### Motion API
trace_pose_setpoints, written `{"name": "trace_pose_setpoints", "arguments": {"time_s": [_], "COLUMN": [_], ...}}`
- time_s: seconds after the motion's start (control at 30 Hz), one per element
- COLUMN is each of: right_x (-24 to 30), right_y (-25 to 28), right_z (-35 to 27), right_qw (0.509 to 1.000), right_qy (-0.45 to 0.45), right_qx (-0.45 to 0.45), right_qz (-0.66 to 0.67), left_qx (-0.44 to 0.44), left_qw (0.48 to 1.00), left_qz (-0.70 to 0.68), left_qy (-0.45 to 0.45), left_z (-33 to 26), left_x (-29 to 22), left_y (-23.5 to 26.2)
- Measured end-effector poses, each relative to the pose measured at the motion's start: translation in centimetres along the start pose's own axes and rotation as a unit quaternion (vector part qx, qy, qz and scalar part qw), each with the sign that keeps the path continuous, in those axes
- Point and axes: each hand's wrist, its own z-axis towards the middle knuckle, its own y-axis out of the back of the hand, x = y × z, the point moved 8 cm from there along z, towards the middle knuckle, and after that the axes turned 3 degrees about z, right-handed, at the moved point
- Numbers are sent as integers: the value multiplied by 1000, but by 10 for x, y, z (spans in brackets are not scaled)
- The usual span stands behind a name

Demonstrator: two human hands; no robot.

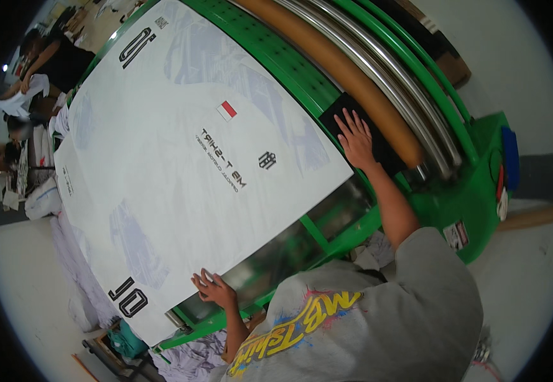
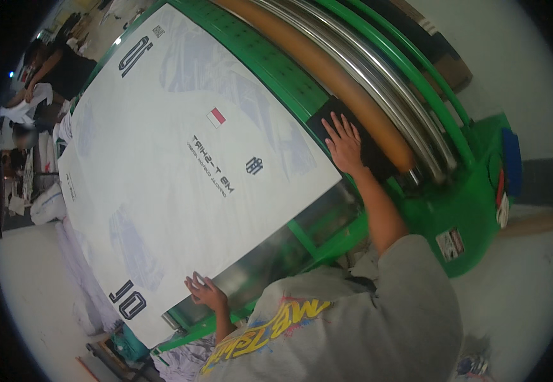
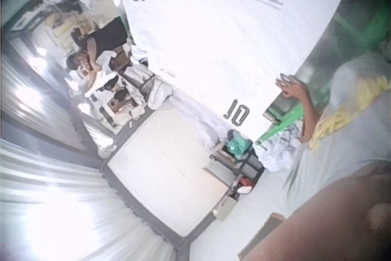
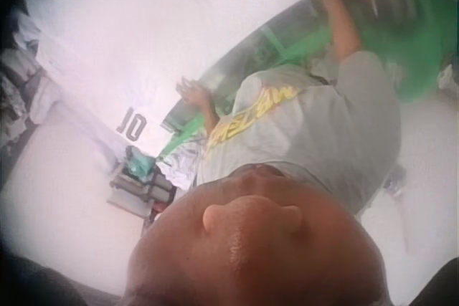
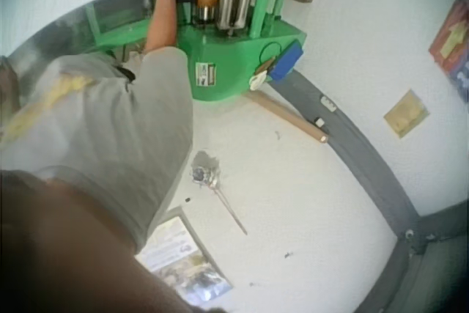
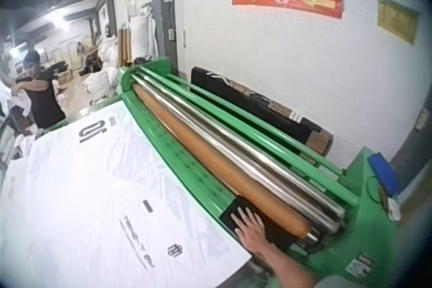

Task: The person places a printed transfer sheet onto a heat press, aligns a white garment over it, and trims the excess paper with shears.

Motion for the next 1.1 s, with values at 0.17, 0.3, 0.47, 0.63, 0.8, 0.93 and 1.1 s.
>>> {"name": "trace_pose_setpoints", "arguments": {"time_s": [0.17, 0.3, 0.47, 0.63, 0.8, 0.93, 1.1], "right_x": [14, 28, 43, 89, 68, 27, 22], "right_y": [-70, -132, -225, -279, -259, -229, -156], "right_z": [144, 297, 498, 616, 592, 517, 348], "right_qw": [999, 998, 991, 998, 995, 999, 999], "right_qy": [39, 52, 82, 35, 11, 12, 18], "right_qx": [-20, -44, -102, 53, 90, 2, -7], "right_qz": [-7, 0, 3, 23, 27, -41, -27], "left_qx": [-5, -12, -3, 2, 12, 15, 24], "left_qw": [1000, 999, 999, 1000, 1000, 1000, 1000], "left_qz": [10, 26, -4, -7, 0, 6, 16], "left_qy": [-11, -33, -40, -13, -13, -18, -1], "left_z": [-1, 3, 16, -9, 1, 14, 0], "left_x": [3, 4, -2, -1, -11, -11, -8], "left_y": [-10, -8, 1, -14, -4, -2, 0]}}
